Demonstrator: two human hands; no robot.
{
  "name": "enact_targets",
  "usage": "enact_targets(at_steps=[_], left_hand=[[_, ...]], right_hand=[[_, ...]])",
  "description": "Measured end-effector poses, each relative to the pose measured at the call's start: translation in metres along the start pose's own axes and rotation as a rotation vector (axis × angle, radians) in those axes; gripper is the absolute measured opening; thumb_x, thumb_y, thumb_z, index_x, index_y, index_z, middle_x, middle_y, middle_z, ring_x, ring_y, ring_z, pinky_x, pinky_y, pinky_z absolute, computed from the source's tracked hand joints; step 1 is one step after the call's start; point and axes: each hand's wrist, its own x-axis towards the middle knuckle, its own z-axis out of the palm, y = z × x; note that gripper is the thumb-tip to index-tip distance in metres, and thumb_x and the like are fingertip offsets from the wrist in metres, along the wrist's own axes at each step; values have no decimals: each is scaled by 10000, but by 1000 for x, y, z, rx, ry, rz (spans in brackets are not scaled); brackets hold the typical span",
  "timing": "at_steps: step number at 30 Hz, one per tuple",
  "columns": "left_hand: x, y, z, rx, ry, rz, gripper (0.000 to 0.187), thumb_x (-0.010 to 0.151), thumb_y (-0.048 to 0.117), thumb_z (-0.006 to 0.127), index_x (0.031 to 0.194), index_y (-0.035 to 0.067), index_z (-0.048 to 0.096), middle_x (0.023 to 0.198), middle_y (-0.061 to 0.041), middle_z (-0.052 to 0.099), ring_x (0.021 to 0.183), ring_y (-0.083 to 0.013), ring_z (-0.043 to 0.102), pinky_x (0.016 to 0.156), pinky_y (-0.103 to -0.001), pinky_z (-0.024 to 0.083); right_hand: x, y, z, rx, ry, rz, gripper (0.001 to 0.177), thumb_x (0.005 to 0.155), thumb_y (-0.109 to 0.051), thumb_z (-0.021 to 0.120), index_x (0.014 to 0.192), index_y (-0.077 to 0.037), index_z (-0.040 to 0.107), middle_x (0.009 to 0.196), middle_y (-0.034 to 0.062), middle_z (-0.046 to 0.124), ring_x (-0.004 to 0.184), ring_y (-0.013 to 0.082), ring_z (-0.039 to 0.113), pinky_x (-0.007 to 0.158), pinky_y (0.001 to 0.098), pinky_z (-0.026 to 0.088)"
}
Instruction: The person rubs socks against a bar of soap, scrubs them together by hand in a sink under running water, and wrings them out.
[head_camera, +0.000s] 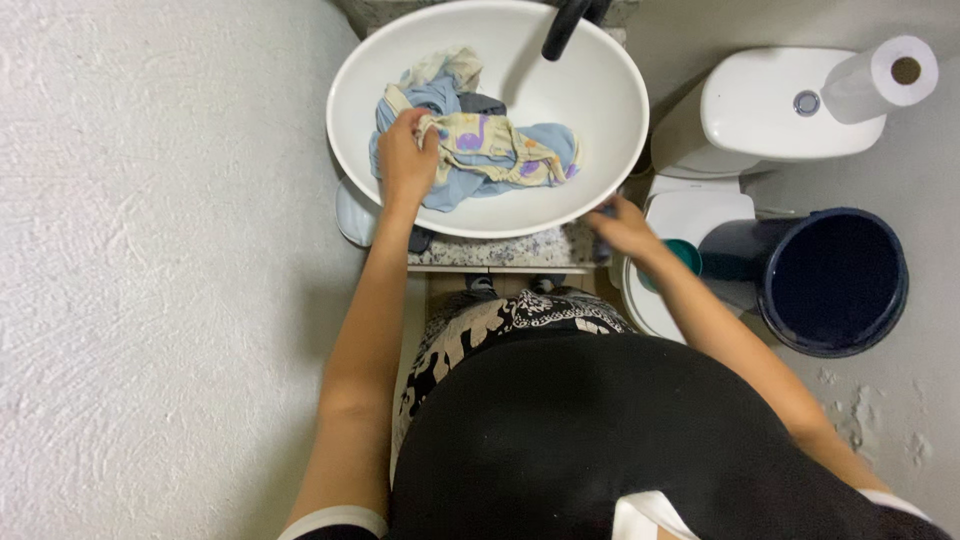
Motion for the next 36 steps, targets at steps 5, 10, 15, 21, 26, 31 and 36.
enact_targets(at_steps=[5, 10, 15, 21, 26, 31, 36], left_hand=[[1, -4, -2, 11, -1, 29, 202, 906, 86, 667, 1072, -19, 717, 982, -223, 748, 922, -378, 734, 816, -423, 562], [-5, 26, -19, -10, 3, 17, 190, 899, 25, 661, 1075, 54, 725, 988, -167, 758, 940, -362, 732, 813, -416, 550], [-14, 48, -38, -26, 2, -39, 215, 861, -46, 667, 1003, 93, 751, 998, -111, 766, 934, -311, 746, 802, -378, 553], [-14, 31, -42, -18, 85, 78, 228, 775, -95, 721, 938, 54, 779, 987, -122, 765, 904, -302, 726, 801, -359, 544], [-16, 22, -47, -43, 146, -36, 189, 764, -73, 765, 933, 13, 770, 881, -140, 760, 739, -265, 721, 695, -347, 531], [-17, 18, -54, -41, 162, -186, 181, 758, -68, 772, 916, 21, 782, 813, -146, 756, 721, -248, 719, 669, -343, 537], [-17, 22, -58, -45, 170, -184, 180, 766, -67, 775, 911, 40, 775, 840, -138, 767, 807, -242, 757, 707, -328, 556]], right_hand=[[-74, -34, -57, 607, -267, 91, 507, 973, -335, 593, 1282, 66, 578, 1157, 298, 661, 1006, 382, 672, 907, 505, 550], [-113, -119, -53, 827, -354, 43, 523, 936, -469, 480, 1213, -26, 468, 1025, 255, 672, 893, 344, 742, 794, 536, 639], [-59, -178, 9, 705, -471, -210, 582, 974, -362, 652, 1360, -25, 376, 1124, 217, 595, 948, 299, 687, 906, 490, 617], [-6, -219, 69, -398, 86, -1283, 779, 946, -461, 712, 1395, 78, 374, 1319, 292, 490, 1222, 401, 551, 1069, 491, 493], [36, -210, 98, -933, -39, -1539, 993, 805, -637, 713, 1404, 96, 414, 1399, 295, 451, 1292, 447, 448, 1094, 507, 379], [56, -177, 104, -1059, 47, -1446, 919, 893, -627, 638, 1466, 50, 396, 1413, 290, 428, 1313, 432, 431, 1124, 538, 330], [58, -156, 86, -1154, 148, -1460, 914, 911, -569, 602, 1558, 23, 343, 1454, 291, 413, 1329, 420, 417, 1132, 561, 314]])
